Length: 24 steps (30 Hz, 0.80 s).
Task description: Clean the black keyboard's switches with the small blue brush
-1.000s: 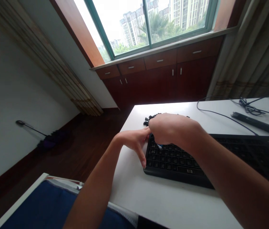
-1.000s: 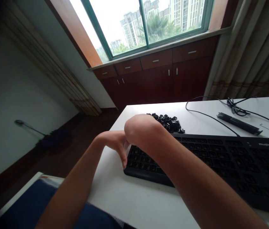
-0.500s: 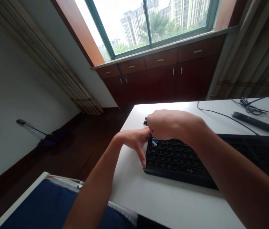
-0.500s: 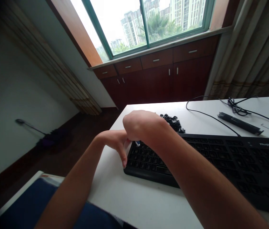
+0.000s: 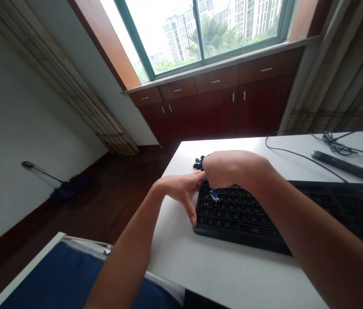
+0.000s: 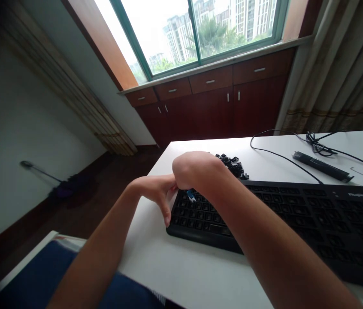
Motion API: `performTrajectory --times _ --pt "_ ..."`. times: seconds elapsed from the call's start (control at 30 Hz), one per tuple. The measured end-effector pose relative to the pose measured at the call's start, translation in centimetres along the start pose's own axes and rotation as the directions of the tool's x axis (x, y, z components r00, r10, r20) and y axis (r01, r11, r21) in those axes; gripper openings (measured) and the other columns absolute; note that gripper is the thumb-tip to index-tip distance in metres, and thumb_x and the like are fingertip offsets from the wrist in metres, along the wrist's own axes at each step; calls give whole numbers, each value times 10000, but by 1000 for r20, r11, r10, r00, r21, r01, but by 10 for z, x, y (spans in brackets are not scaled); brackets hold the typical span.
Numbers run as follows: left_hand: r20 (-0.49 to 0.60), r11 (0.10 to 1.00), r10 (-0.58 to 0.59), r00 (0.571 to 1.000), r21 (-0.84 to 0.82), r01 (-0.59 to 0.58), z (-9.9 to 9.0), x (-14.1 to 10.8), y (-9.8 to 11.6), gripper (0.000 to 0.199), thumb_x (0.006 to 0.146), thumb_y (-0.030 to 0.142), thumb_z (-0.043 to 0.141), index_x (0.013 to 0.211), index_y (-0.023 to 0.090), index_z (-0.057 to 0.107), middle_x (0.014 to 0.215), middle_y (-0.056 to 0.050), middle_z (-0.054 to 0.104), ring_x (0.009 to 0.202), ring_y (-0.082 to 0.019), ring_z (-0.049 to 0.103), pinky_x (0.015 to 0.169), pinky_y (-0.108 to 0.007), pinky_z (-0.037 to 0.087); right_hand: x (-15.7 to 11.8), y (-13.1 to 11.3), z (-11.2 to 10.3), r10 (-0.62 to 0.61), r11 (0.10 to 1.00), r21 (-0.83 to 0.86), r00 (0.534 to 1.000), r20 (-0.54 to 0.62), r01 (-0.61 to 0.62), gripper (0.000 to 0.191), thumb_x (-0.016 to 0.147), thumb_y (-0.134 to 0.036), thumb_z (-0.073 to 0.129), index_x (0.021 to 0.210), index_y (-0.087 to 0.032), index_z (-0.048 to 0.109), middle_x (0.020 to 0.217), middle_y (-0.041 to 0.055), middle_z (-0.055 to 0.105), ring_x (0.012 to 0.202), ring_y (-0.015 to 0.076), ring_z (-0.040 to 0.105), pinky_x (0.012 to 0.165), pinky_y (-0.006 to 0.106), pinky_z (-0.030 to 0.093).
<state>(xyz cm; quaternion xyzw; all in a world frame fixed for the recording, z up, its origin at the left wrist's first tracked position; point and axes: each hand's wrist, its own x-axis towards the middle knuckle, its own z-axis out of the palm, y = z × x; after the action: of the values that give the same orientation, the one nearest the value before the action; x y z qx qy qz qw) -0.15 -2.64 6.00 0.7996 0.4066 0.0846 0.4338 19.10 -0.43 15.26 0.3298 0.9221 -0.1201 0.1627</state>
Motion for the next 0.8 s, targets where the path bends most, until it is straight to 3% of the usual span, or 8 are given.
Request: performTrajectory --times 0.1,0.3,0.43,0.63,0.8 --pt "-8 988 -23 1000 150 24 0 1 4 1329 304 527 920 1448 202 329 1427 -128 461 1327 -416 404 1089 -450 381 0 0 1 -36 999 8 999 -26 36 284 765 -304 624 981 -169 749 830 106 703 673 229 650 532 298 460" --pt "15 979 -16 1000 203 13 -2 0 6 1355 343 576 894 1484 187 275 1373 -112 525 1320 -392 422 1082 -419 392 -9 6 -5 -120 990 51 980 -158 130 223 752 -307 640 920 -199 740 795 77 704 608 180 623 540 277 431" --pt "5 978 -2 1000 209 1 -1 -1 1 1392 333 562 902 1500 204 233 1412 -127 479 1312 -400 423 1063 -424 403 -12 4 -7 -34 999 38 996 -81 37 280 762 -350 630 948 -176 748 751 81 684 581 189 616 518 289 437" --pt "4 978 -10 1000 209 9 -1 1 2 1356 305 524 919 1477 240 298 1459 -105 427 1331 -397 391 1087 -409 385 -8 -8 -6 69 998 -18 994 83 -68 334 752 -307 666 1049 -175 747 887 109 714 775 241 670 637 302 495" --pt "0 987 -30 1000 160 30 -1 1 4 1345 302 542 912 1467 233 316 1381 -89 515 1330 -401 397 1086 -412 388 -2 -11 -4 32 999 -26 996 84 -30 322 773 -303 650 1048 -167 748 905 114 717 796 246 673 633 303 490"
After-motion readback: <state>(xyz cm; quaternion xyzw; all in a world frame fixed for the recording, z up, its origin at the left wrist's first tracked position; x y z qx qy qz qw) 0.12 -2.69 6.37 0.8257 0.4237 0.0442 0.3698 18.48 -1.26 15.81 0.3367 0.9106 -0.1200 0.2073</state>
